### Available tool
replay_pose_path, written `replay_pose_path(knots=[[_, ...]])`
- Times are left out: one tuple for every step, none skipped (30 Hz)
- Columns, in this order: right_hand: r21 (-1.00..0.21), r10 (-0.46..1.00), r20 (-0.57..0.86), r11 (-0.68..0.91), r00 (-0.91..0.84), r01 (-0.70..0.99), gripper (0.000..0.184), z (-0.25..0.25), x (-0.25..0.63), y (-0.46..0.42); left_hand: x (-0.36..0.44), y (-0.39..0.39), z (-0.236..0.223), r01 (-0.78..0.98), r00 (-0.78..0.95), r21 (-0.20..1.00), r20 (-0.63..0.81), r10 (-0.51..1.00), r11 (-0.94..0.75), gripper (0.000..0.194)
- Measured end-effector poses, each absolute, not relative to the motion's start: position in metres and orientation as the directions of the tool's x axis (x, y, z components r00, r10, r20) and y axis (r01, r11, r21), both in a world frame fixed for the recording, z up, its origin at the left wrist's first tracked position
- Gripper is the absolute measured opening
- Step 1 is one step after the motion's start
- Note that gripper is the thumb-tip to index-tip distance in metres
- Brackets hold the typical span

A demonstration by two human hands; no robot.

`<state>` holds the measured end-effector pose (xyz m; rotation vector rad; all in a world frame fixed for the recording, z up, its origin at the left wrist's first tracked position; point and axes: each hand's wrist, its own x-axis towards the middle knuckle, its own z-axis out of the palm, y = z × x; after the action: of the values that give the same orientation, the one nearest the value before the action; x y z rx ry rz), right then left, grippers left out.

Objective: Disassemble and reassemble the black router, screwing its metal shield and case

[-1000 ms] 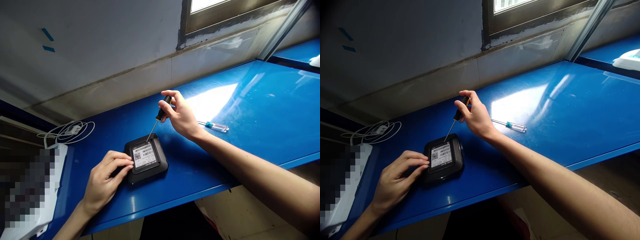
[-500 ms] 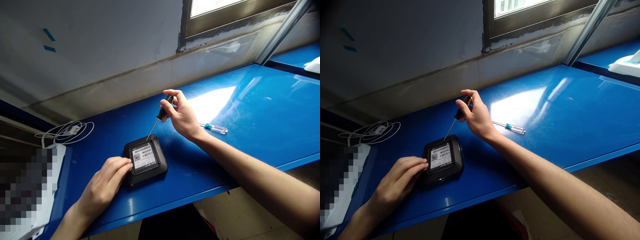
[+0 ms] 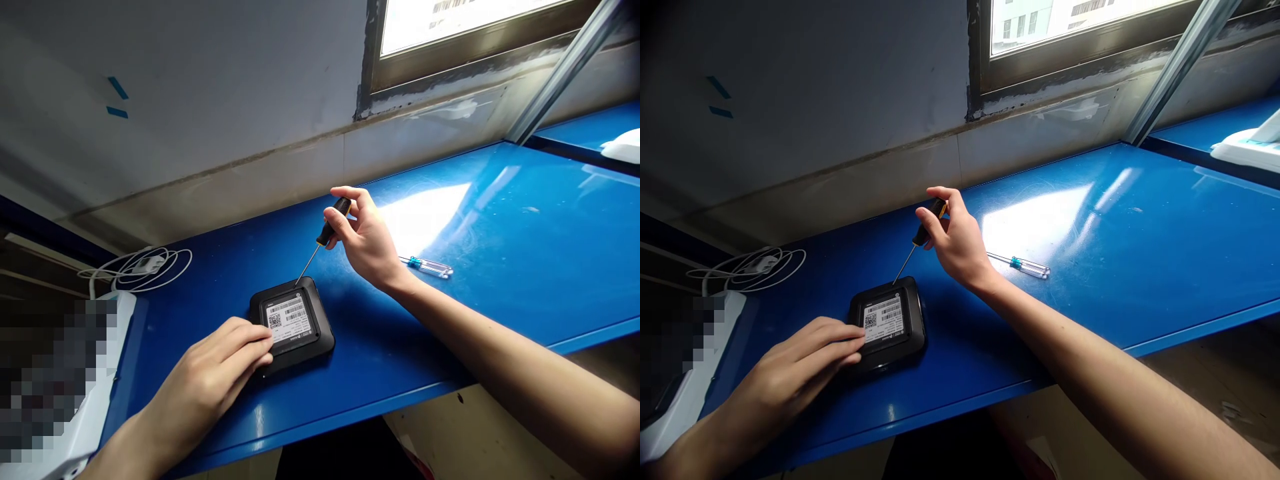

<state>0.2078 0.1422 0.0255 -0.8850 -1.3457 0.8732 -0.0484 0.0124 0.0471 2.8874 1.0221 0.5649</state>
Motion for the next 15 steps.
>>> replay_pose_path(knots=[[-0.898,0.897,0.439,0.439,0.039,0.009,0.035,0.026,0.208,0.141,-0.052,0.010,0.044,0.603,0.702,0.198,0.328,0.632,-0.772,0.020],[-0.888,0.887,0.460,0.459,0.040,0.031,0.035,0.027,0.208,0.140,-0.056,0.008,0.042,0.606,0.688,0.231,0.329,0.647,-0.761,0.024],[-0.876,0.876,0.481,0.479,0.041,0.050,0.035,0.027,0.207,0.139,-0.059,0.006,0.040,0.609,0.678,0.248,0.330,0.657,-0.754,0.027],[-0.865,0.865,0.501,0.498,0.042,0.066,0.036,0.028,0.207,0.139,-0.062,0.004,0.039,0.616,0.666,0.257,0.336,0.666,-0.745,0.029],[-0.854,0.855,0.518,0.514,0.041,0.081,0.036,0.028,0.207,0.138,-0.064,0.003,0.038,0.627,0.650,0.264,0.341,0.679,-0.733,0.031],[-0.845,0.846,0.532,0.527,0.039,0.096,0.037,0.028,0.206,0.137,-0.066,0.002,0.037,0.640,0.633,0.271,0.343,0.694,-0.718,0.032],[-0.836,0.839,0.543,0.537,0.035,0.111,0.037,0.028,0.206,0.136,-0.068,0.002,0.037,0.655,0.613,0.280,0.345,0.711,-0.701,0.032],[-0.830,0.834,0.550,0.543,0.029,0.126,0.037,0.029,0.206,0.136,-0.069,0.002,0.036,0.669,0.594,0.289,0.346,0.726,-0.685,0.031],[-0.825,0.831,0.556,0.549,0.023,0.137,0.036,0.029,0.206,0.135,-0.069,0.002,0.035,0.679,0.576,0.299,0.348,0.739,-0.670,0.031],[-0.820,0.827,0.562,0.554,0.018,0.144,0.036,0.029,0.206,0.135,-0.070,0.003,0.034,0.685,0.565,0.308,0.349,0.748,-0.661,0.030],[-0.817,0.824,0.566,0.558,0.013,0.146,0.035,0.029,0.206,0.134,-0.070,0.003,0.032,0.685,0.556,0.317,0.353,0.752,-0.656,0.030],[-0.815,0.823,0.568,0.561,0.007,0.146,0.035,0.029,0.206,0.133,-0.070,0.004,0.030,0.681,0.555,0.323,0.357,0.751,-0.657,0.029],[-0.813,0.822,0.569,0.563,0.001,0.147,0.034,0.030,0.206,0.132,-0.070,0.004,0.028,0.674,0.558,0.325,0.364,0.746,-0.663,0.029],[-0.812,0.822,0.570,0.564,-0.004,0.151,0.034,0.031,0.207,0.131,-0.070,0.004,0.025,0.663,0.568,0.321,0.371,0.734,-0.676,0.028],[-0.811,0.822,0.570,0.564,-0.007,0.159,0.033,0.032,0.207,0.130,-0.070,0.004,0.022,0.652,0.580,0.312,0.381,0.720,-0.691,0.027]])
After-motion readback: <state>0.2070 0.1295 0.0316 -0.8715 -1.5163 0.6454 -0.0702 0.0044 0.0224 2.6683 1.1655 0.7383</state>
